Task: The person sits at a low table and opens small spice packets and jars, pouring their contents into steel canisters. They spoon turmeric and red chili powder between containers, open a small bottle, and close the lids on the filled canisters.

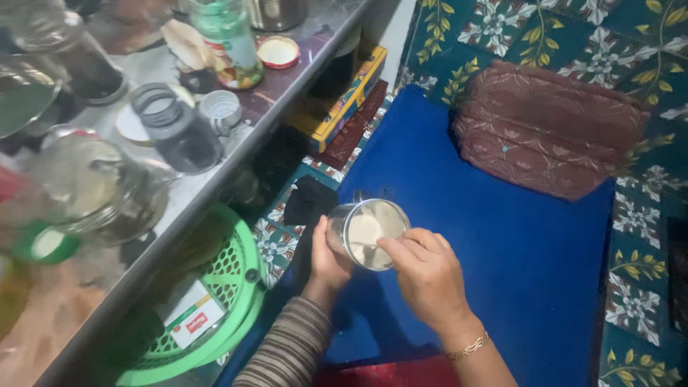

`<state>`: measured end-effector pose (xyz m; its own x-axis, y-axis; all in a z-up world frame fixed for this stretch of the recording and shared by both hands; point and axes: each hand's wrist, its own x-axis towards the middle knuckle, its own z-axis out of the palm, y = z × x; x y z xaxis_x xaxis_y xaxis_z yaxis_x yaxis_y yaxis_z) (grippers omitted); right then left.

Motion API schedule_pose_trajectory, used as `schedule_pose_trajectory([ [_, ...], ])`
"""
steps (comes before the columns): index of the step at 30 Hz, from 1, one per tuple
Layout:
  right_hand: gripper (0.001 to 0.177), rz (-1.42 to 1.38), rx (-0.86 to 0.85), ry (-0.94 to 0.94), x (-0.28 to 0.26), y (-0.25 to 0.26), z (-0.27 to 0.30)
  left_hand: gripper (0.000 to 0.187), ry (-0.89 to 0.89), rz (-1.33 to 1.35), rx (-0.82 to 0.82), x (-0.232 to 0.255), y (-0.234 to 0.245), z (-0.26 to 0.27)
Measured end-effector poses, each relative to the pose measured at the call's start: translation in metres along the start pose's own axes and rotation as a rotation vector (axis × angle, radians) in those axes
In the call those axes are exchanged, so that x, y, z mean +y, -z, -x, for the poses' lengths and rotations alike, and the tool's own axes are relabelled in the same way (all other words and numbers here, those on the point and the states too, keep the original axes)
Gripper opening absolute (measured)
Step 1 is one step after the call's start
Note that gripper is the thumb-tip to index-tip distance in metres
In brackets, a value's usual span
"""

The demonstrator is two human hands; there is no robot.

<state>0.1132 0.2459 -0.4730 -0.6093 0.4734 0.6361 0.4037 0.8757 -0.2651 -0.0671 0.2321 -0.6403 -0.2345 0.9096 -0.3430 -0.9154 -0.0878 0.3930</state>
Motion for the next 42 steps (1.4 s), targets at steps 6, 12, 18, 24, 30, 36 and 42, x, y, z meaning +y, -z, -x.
schedule_pose_trajectory([
  [6, 0.016, -0.092, 0.127, -0.177, 0.014, 0.022, 0.002, 0.07, 0.082, -0.072, -0.034, -0.009, -0.024, -0.01],
  [12, 0.016, 0.013, 0.252, -0.257, -0.008, 0.094, -0.053, 0.076, 0.211, -0.019, -0.122, 0.016, -0.123, 0.027],
  [18, 0.02, 0.155, 0.179, -0.135, -0.023, 0.19, -0.129, 0.075, 0.076, -0.056, -0.131, 0.053, -0.207, 0.073],
  [24, 0.021, 0.155, -0.009, -0.112, -0.089, 0.265, -0.187, 0.062, -0.052, 0.071, -0.22, 0.082, -0.277, 0.136],
  [30, 0.022, -0.113, -0.005, -0.361, -0.15, 0.33, -0.213, 0.056, -0.084, 0.015, -0.013, 0.115, -0.343, 0.233],
  [36, 0.019, -0.397, 0.021, -0.621, -0.197, 0.41, -0.242, 0.068, -0.021, -0.068, 0.052, 0.169, -0.424, 0.327],
  [42, 0.015, -0.471, 0.102, -0.682, -0.247, 0.472, -0.279, 0.071, 0.038, 0.044, 0.13, 0.217, -0.479, 0.405],
])
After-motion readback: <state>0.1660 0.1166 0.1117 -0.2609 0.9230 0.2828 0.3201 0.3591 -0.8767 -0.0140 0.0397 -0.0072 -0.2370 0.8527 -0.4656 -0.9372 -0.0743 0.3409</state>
